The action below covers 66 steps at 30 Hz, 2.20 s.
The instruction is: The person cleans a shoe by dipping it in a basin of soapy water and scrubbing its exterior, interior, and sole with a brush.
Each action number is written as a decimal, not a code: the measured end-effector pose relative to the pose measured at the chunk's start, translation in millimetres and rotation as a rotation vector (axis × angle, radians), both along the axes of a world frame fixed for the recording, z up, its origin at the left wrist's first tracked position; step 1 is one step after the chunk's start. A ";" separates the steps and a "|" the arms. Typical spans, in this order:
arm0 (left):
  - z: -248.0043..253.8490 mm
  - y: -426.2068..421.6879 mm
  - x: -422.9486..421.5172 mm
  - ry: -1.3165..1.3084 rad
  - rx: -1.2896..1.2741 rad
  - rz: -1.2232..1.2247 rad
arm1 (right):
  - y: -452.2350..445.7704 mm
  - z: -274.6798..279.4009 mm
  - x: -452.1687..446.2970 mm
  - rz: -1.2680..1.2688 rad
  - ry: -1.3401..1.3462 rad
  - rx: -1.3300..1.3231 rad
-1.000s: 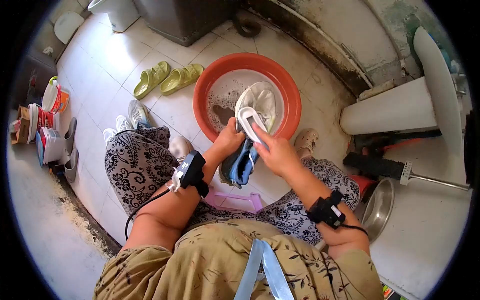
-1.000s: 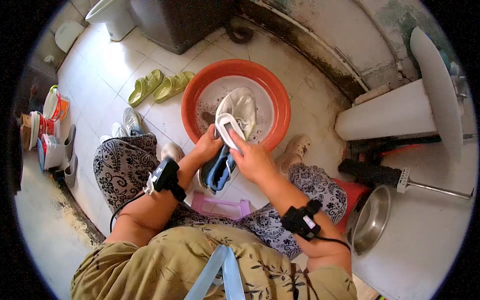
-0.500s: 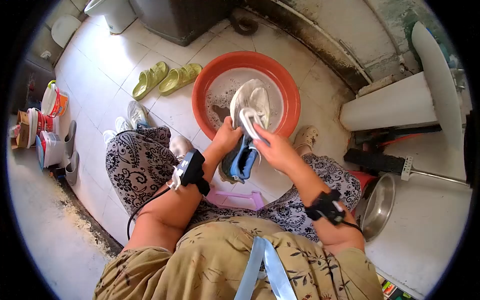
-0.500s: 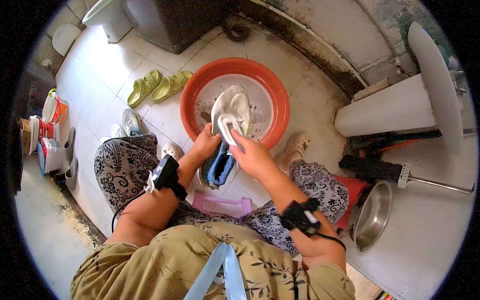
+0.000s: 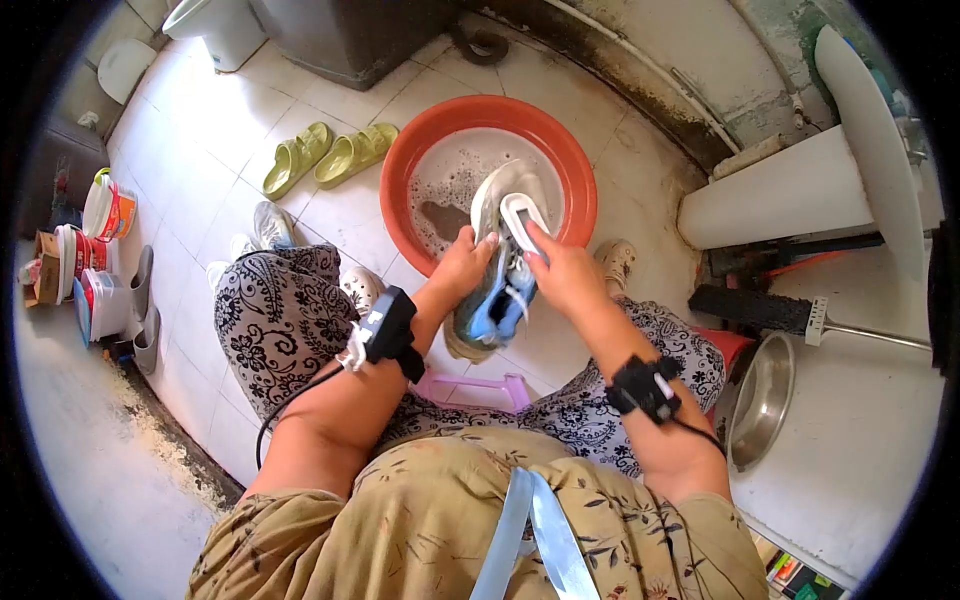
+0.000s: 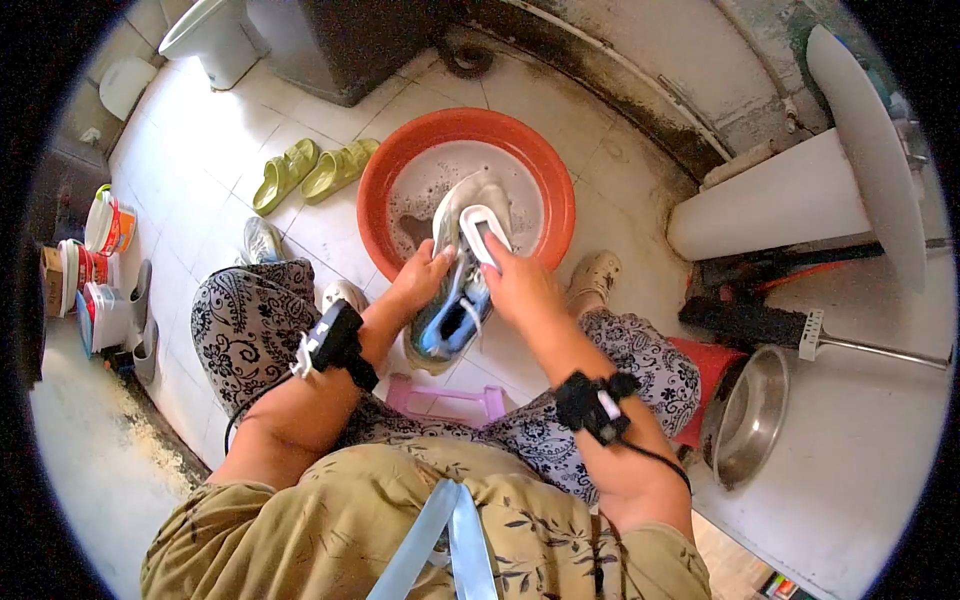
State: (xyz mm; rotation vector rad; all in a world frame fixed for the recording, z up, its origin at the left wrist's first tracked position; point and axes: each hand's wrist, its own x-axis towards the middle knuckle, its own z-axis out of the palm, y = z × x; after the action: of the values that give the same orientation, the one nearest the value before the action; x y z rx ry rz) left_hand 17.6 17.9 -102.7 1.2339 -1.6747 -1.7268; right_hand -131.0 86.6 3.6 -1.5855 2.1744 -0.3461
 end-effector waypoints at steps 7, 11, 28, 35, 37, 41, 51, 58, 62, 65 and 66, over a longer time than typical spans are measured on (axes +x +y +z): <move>13.1 -18.5 9.0 -0.196 0.007 0.147 | 29.8 -11.6 14.5 0.200 -0.459 -0.134; -13.4 -23.5 6.5 -0.128 0.070 0.138 | 43.3 21.0 23.7 0.130 -0.359 0.193; -1.3 -11.1 1.2 -0.298 -0.051 0.096 | 31.2 15.0 11.0 0.193 -0.127 0.254; 13.9 -7.1 -0.9 -0.221 -0.017 0.136 | -11.4 16.7 -10.2 -0.051 0.046 0.106; 14.8 -13.2 -1.1 -0.239 -0.015 0.168 | 0.5 0.1 -25.6 -0.077 -0.120 -0.106; -30.7 -25.6 4.5 -0.224 0.140 0.170 | 11.2 -2.4 -52.7 -0.190 -0.617 -0.220; -42.8 -88.8 -21.5 -0.604 0.056 0.240 | 6.4 37.5 -77.7 -0.622 -1.320 -0.174; -80.2 -130.4 -69.5 -1.081 -0.275 -0.101 | 14.5 40.6 -84.0 -0.630 -1.395 -0.107; -110.6 -118.2 -78.2 -1.069 -0.369 -0.189 | 10.9 55.1 -81.9 -0.647 -1.434 -0.048; -115.9 -90.1 -91.4 -1.137 -0.566 -0.396 | 2.4 56.3 -80.2 -0.681 -1.439 0.000; -121.4 -84.6 -96.9 -1.134 -0.556 -0.401 | 0.4 56.1 -80.0 -0.693 -1.454 0.003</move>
State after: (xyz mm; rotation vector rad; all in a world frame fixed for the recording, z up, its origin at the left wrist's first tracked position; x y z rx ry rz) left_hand -79.3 -66.7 -224.1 1.7763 -2.9029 -0.4911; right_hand -211.0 87.1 59.7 -0.1641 1.3381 -1.2030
